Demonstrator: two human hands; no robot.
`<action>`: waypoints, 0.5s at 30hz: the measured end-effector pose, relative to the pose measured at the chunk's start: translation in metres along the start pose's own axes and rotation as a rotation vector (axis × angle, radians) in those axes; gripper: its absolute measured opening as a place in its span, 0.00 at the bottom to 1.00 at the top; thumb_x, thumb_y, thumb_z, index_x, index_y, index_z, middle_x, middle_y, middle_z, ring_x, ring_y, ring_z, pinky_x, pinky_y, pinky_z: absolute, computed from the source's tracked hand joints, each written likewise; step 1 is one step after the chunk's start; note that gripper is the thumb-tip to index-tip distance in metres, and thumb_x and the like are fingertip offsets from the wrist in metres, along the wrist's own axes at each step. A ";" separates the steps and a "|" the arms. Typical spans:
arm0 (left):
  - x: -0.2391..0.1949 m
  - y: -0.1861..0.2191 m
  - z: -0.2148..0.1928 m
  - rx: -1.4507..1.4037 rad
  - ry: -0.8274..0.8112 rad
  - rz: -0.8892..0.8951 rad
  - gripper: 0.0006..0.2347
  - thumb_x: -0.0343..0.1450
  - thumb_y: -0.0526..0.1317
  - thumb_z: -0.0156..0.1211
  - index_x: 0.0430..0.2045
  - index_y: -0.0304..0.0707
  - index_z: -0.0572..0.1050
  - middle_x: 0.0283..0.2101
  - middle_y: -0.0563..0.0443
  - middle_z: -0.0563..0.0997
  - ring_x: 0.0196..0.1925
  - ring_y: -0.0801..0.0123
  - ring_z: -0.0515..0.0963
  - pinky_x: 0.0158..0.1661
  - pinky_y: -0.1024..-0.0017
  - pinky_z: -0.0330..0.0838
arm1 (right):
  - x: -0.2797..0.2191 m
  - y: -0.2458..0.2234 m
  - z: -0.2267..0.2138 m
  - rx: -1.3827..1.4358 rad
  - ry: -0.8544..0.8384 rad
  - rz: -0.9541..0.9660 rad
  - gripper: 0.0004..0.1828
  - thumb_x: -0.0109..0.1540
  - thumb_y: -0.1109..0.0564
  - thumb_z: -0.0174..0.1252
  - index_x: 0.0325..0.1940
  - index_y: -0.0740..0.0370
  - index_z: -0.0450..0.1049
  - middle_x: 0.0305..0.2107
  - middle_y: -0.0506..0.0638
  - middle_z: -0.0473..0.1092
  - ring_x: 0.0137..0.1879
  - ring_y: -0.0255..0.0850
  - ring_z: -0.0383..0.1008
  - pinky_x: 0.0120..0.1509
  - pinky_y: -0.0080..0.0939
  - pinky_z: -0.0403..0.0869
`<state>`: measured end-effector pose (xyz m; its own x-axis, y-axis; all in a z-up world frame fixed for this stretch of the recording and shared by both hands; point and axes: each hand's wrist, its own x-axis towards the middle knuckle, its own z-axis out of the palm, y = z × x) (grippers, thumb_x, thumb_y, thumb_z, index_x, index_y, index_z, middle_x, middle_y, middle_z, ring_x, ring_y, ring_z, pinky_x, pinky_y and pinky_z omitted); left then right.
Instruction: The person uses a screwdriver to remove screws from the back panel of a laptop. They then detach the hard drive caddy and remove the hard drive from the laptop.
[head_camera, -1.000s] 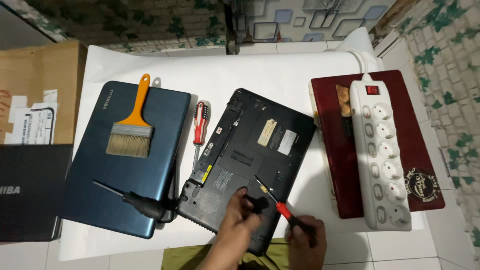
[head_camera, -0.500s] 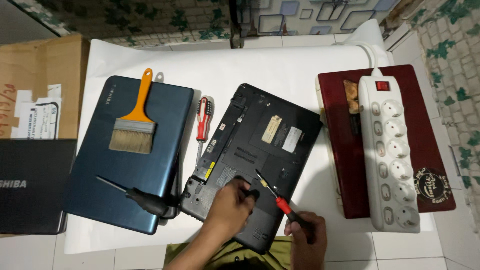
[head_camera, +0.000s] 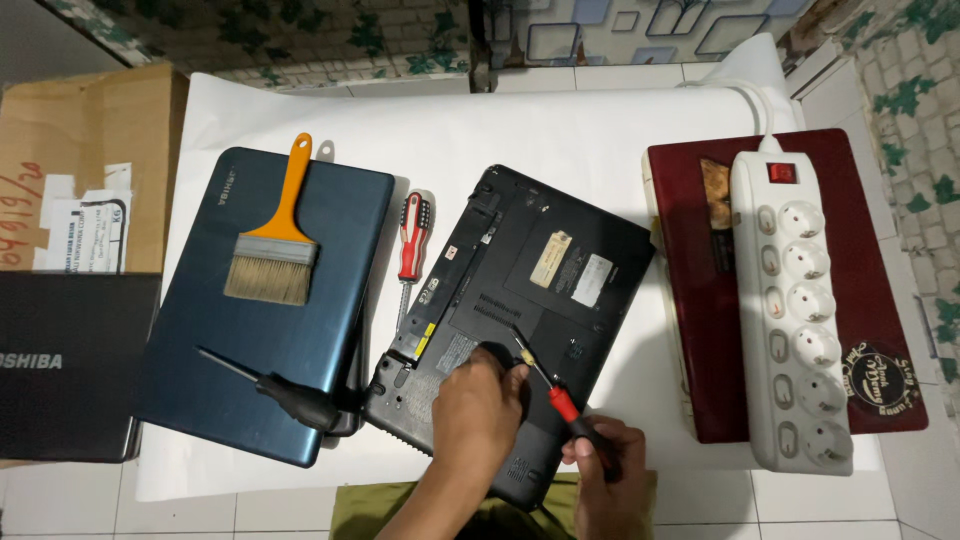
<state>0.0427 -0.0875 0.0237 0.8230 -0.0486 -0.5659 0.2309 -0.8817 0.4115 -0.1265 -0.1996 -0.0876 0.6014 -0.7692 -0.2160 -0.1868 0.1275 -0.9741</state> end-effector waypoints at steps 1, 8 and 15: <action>0.001 0.000 -0.001 0.000 -0.001 0.002 0.19 0.82 0.57 0.64 0.43 0.38 0.78 0.45 0.30 0.89 0.50 0.26 0.86 0.49 0.34 0.78 | 0.000 0.000 0.001 0.000 0.002 -0.001 0.19 0.65 0.51 0.68 0.55 0.64 0.75 0.29 0.61 0.83 0.32 0.44 0.83 0.45 0.42 0.82; 0.000 0.006 -0.003 0.077 0.021 0.000 0.18 0.80 0.57 0.63 0.44 0.41 0.80 0.48 0.32 0.88 0.54 0.27 0.85 0.52 0.34 0.76 | 0.000 -0.042 0.003 -0.259 -0.002 0.161 0.14 0.65 0.54 0.68 0.54 0.54 0.78 0.31 0.51 0.88 0.33 0.40 0.89 0.49 0.38 0.83; -0.007 0.017 0.000 0.266 0.007 0.018 0.20 0.86 0.58 0.48 0.50 0.39 0.75 0.48 0.36 0.90 0.50 0.33 0.89 0.50 0.38 0.81 | 0.000 -0.071 0.012 -0.143 -0.132 0.112 0.34 0.64 0.45 0.63 0.73 0.59 0.81 0.58 0.49 0.78 0.54 0.41 0.83 0.52 0.44 0.91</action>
<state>0.0410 -0.1027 0.0343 0.8293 -0.0627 -0.5553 0.0727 -0.9731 0.2184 -0.1042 -0.2014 -0.0195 0.6651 -0.6657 -0.3383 -0.3609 0.1100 -0.9261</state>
